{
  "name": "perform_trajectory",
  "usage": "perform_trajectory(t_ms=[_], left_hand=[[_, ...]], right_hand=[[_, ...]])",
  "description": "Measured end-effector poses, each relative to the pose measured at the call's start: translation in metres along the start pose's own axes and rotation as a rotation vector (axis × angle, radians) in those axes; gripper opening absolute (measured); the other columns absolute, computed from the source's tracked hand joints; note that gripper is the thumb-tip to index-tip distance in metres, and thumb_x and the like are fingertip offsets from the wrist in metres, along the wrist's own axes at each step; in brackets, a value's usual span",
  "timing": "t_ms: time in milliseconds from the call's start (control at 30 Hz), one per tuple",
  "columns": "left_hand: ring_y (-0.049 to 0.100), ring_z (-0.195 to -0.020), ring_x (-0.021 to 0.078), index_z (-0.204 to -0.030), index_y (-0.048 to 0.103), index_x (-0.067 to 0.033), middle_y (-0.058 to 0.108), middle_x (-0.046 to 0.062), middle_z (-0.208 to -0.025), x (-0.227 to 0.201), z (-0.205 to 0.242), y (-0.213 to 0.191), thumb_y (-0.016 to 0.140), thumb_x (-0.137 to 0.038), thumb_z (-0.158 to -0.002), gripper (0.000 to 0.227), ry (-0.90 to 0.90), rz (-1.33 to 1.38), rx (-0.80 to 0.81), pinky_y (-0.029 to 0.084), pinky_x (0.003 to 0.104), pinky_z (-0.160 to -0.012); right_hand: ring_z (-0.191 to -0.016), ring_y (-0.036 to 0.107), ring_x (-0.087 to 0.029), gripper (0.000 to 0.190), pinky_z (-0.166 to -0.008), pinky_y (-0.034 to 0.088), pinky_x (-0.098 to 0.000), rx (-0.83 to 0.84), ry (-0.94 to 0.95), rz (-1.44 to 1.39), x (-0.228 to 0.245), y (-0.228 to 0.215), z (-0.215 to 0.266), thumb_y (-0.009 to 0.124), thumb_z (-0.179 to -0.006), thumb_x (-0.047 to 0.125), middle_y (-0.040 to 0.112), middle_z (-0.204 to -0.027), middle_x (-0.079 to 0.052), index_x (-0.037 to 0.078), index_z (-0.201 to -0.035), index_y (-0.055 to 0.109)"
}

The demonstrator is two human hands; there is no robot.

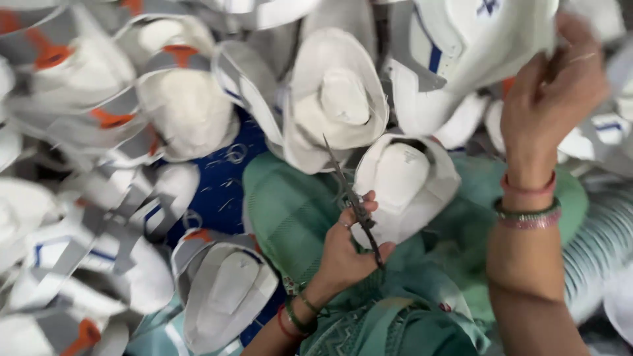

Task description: The person sits on the floor surrounded by a large pile of white shoes and uses a pair of scissors to trim excess threads and loose material from the shoe uppers. They handle the shoes one by one, picking them up, cutting the threads, and placing them back into the pile.

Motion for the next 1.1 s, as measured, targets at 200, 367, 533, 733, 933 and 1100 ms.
perform_trajectory(t_ms=[200, 367, 533, 733, 933, 1100], left_hand=[[0.076, -0.123, 0.021, -0.128, 0.061, -0.0034, 0.073, 0.013, -0.143, 0.01, 0.004, 0.029, 0.076, -0.006, -0.085, 0.046, -0.115, -0.049, 0.418, 0.058, 0.034, -0.101], [0.067, -0.128, 0.0227, -0.134, 0.055, -0.0013, 0.061, 0.013, -0.15, 0.011, 0.004, 0.053, 0.075, -0.006, -0.09, 0.049, -0.269, 0.444, 0.644, 0.054, 0.037, -0.107], [0.067, -0.119, 0.0206, -0.134, 0.055, 0.0006, 0.062, 0.012, -0.146, 0.035, -0.015, 0.055, 0.071, -0.005, -0.087, 0.05, -0.422, 0.421, 0.612, 0.055, 0.036, -0.097], [0.069, -0.117, 0.0232, -0.132, 0.059, 0.0024, 0.066, 0.015, -0.14, 0.019, -0.019, 0.062, 0.072, -0.003, -0.086, 0.048, -0.506, 0.664, 0.681, 0.052, 0.034, -0.099], [0.07, -0.115, 0.0218, -0.13, 0.06, 0.0009, 0.068, 0.015, -0.135, 0.023, -0.022, 0.067, 0.074, -0.007, -0.086, 0.046, -0.58, 0.75, 0.696, 0.054, 0.034, -0.1], [0.072, -0.101, 0.026, -0.121, 0.064, 0.0054, 0.071, 0.023, -0.122, 0.046, -0.039, 0.064, 0.073, -0.003, -0.093, 0.031, -0.568, 0.644, 0.483, 0.057, 0.035, -0.089]], right_hand=[[-0.072, 0.051, -0.013, 0.022, -0.062, 0.038, -0.0253, -0.3, 0.299, -0.879, -0.076, 0.023, 0.019, 0.051, -0.112, -0.016, 0.065, -0.098, -0.009, -0.003, -0.129, 0.056], [-0.077, 0.053, -0.008, 0.019, -0.068, 0.043, -0.0223, -0.501, 0.284, -1.243, -0.108, 0.028, 0.036, 0.057, -0.111, -0.016, 0.06, -0.097, -0.004, -0.005, -0.127, 0.057], [-0.103, 0.066, -0.014, 0.032, -0.093, 0.057, -0.0306, -0.587, 0.422, -1.025, -0.14, 0.027, 0.063, 0.064, -0.107, -0.002, 0.063, -0.118, -0.007, 0.0, -0.135, 0.049], [-0.112, 0.066, -0.019, 0.034, -0.1, 0.057, -0.0351, -0.567, 0.367, -0.862, -0.142, 0.023, 0.07, 0.068, -0.109, 0.002, 0.063, -0.124, -0.009, -0.002, -0.136, 0.049], [-0.112, 0.067, -0.02, 0.034, -0.101, 0.057, -0.036, -0.573, 0.333, -0.9, -0.144, 0.017, 0.083, 0.067, -0.111, 0.005, 0.063, -0.125, -0.01, 0.001, -0.138, 0.047], [-0.121, 0.071, -0.024, 0.036, -0.111, 0.06, -0.0394, -0.524, 0.469, -0.747, -0.109, -0.034, 0.047, 0.065, -0.111, 0.014, 0.068, -0.135, -0.016, 0.001, -0.143, 0.054]])
Point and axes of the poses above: each hand's wrist, its own z-axis away from the middle knuckle, its own y-axis out of the palm, x = y × z, the point moved 8 cm from there along -z, towards the middle knuckle
